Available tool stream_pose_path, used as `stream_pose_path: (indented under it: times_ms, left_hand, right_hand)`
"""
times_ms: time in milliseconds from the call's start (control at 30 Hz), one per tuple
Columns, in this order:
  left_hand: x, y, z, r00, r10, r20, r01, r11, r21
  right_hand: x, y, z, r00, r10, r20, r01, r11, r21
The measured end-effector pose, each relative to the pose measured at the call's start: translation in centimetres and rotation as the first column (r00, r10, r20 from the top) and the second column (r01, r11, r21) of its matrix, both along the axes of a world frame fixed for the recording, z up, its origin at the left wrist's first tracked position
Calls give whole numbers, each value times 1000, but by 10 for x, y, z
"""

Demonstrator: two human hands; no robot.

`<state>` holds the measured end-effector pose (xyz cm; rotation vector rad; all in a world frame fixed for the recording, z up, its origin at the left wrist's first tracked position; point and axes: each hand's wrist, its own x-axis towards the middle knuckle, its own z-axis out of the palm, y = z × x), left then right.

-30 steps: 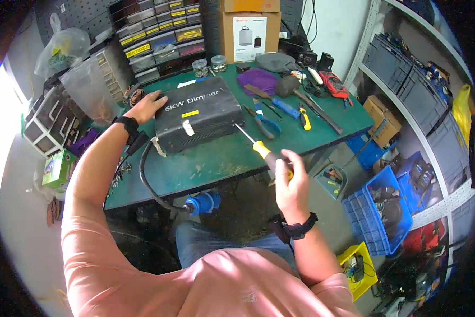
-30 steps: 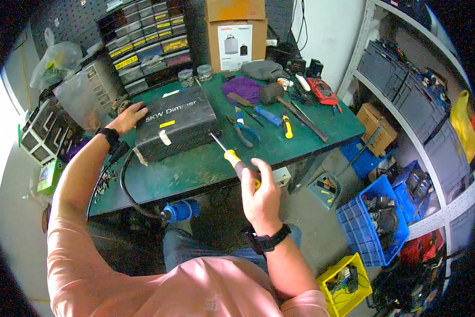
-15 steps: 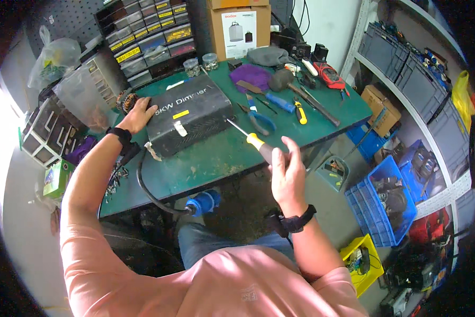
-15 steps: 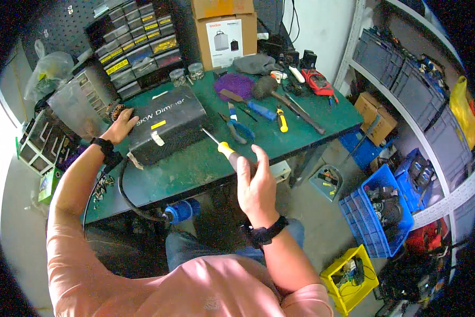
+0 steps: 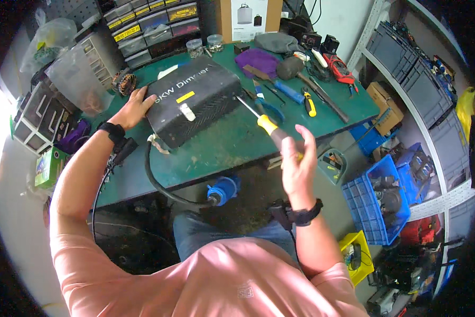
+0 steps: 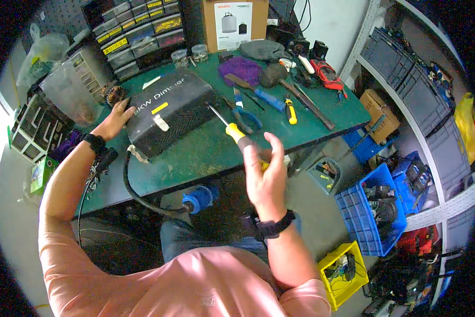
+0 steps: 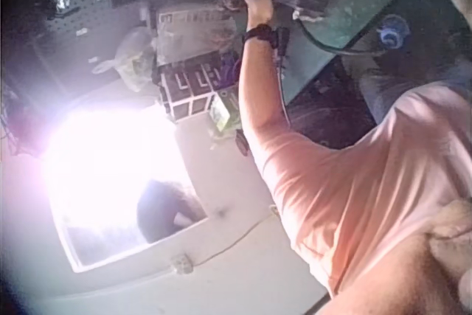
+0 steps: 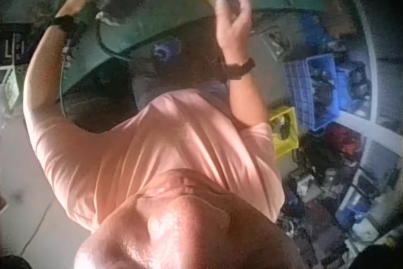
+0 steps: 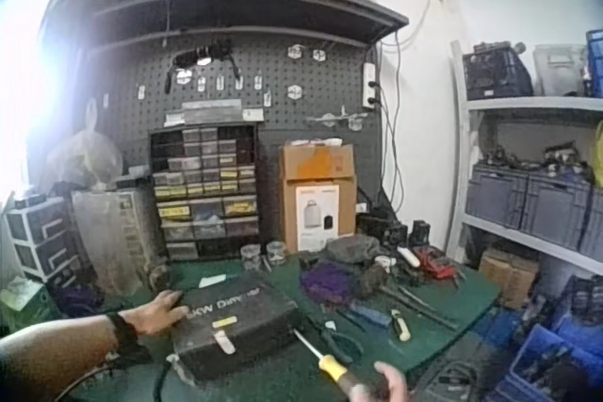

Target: The person uses a screwdriver to remove screws from a black 5KW Dimmer box on a workbench. They remove the top cover to expose the internal circuitry and wires, then proceed to manipulate the internal components and wires with their hands and the screwdriver.

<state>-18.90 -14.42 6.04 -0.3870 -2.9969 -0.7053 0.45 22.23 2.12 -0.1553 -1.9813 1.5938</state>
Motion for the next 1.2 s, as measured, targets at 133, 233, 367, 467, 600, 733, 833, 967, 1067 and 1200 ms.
stream_pose_path:
  times_ms: [133, 233, 367, 467, 600, 733, 833, 967, 1067, 1200]
  left_hand:
    - [-2, -6, -2, 1000, 2, 18, -1, 1000, -21]
    - [-3, -3, 0, 999, 0, 34, 0, 1000, -12]
    - [-4, -6, 1, 999, -11, 34, 13, 999, -44]
    - [-4, -9, -2, 1000, -1, 17, 2, 999, -38]
    - [-1, -5, 2, 998, 9, 68, -10, 1000, 10]
    - [0, -1, 4, 999, -1, 50, 2, 1000, -1]
    - [2, -3, 4, 998, 14, 54, -16, 999, 33]
    - [0, -4, 2, 999, 31, 37, -29, 999, -46]
    - [-1, 0, 4, 999, 18, 38, -16, 998, -56]
    - [-3, -6, -1, 999, 26, 22, -26, 999, -36]
  right_hand:
    - [-14, 12, 0, 996, 5, 84, -4, 1000, -8]
    - [-9, 2, 2, 978, -71, -194, 125, 950, 287]
    - [-7, 0, 12, 938, -52, -343, 237, 819, 523]
    - [-3, 2, 16, 991, -105, -78, 125, 938, 324]
    - [-4, 5, 16, 983, -48, -179, 129, 872, 472]
    - [-6, 1, 20, 927, -68, -369, 258, 830, 494]
    - [-4, 5, 24, 996, -81, -43, 90, 956, 280]
    - [-5, 1, 25, 964, -26, -266, 147, 882, 447]
    - [-1, 2, 27, 939, 49, -341, 187, 760, 622]
    - [-2, -3, 29, 989, -18, -143, 60, 954, 295]
